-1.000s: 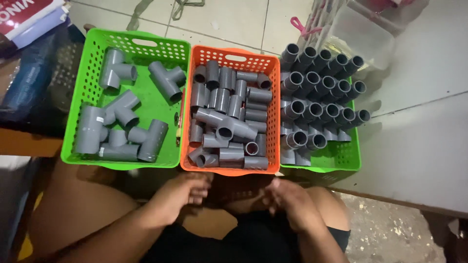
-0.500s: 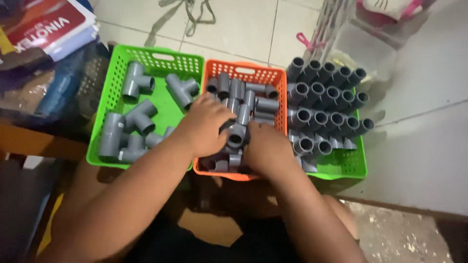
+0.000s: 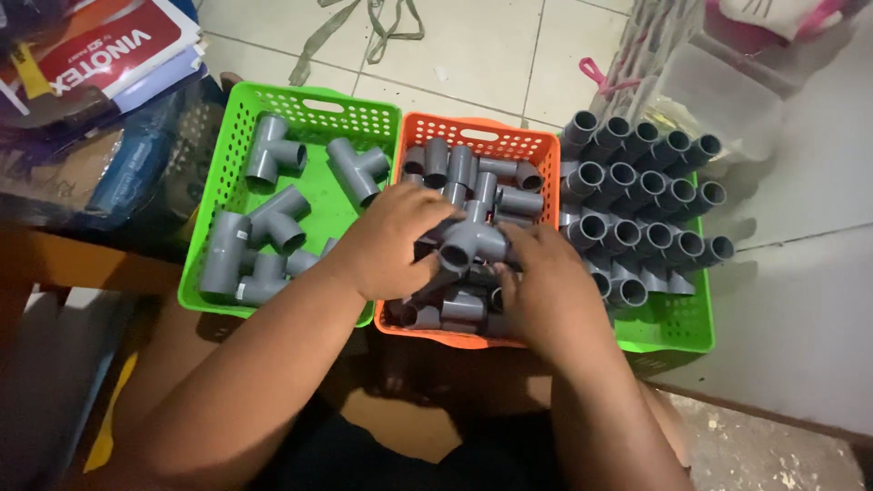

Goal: Sorting and inspecting PVC pipe fittings into different plastic baskets

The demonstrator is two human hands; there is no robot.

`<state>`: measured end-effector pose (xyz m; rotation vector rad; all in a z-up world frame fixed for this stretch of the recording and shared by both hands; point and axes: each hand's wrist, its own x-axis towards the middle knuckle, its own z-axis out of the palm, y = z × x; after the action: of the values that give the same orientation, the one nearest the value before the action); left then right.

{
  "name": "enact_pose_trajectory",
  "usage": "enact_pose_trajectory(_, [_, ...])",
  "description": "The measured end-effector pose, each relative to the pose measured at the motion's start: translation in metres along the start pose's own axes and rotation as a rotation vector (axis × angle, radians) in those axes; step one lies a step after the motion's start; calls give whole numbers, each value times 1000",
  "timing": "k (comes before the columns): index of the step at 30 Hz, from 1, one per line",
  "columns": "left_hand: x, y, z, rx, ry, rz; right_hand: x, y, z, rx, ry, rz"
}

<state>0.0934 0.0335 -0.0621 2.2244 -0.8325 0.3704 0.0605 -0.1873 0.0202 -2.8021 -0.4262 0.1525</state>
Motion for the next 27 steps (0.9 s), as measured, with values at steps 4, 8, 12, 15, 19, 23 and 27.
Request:
enact_pose_trajectory(4, [-3, -3, -6, -203, 117, 6, -4, 4, -2, 122, 113, -106])
enact_pose_trajectory(8, [-4, -7, -2, -97, 295, -2, -2, -4, 7, 656, 188, 77])
enact_pose_trajectory(12, [1, 3, -4, -20, 374, -36, 2, 11, 41, 790, 375, 186])
enact_pose_trajectory(15, [-7, -11, 9, 39, 384, -30, 10, 26, 61, 884, 396, 224])
enact_pose_trajectory(19, [-5, -7, 4, 12, 359, -40, 12, 25, 64, 1120, 360, 163])
enact_pose_trajectory(23, [-1, 3, -2, -32, 343, -53, 15, 32, 76, 1252, 403, 117])
enact_pose_trajectory(27, [-8, -9, 6, -87, 452, -21, 17, 36, 76, 1301, 419, 83])
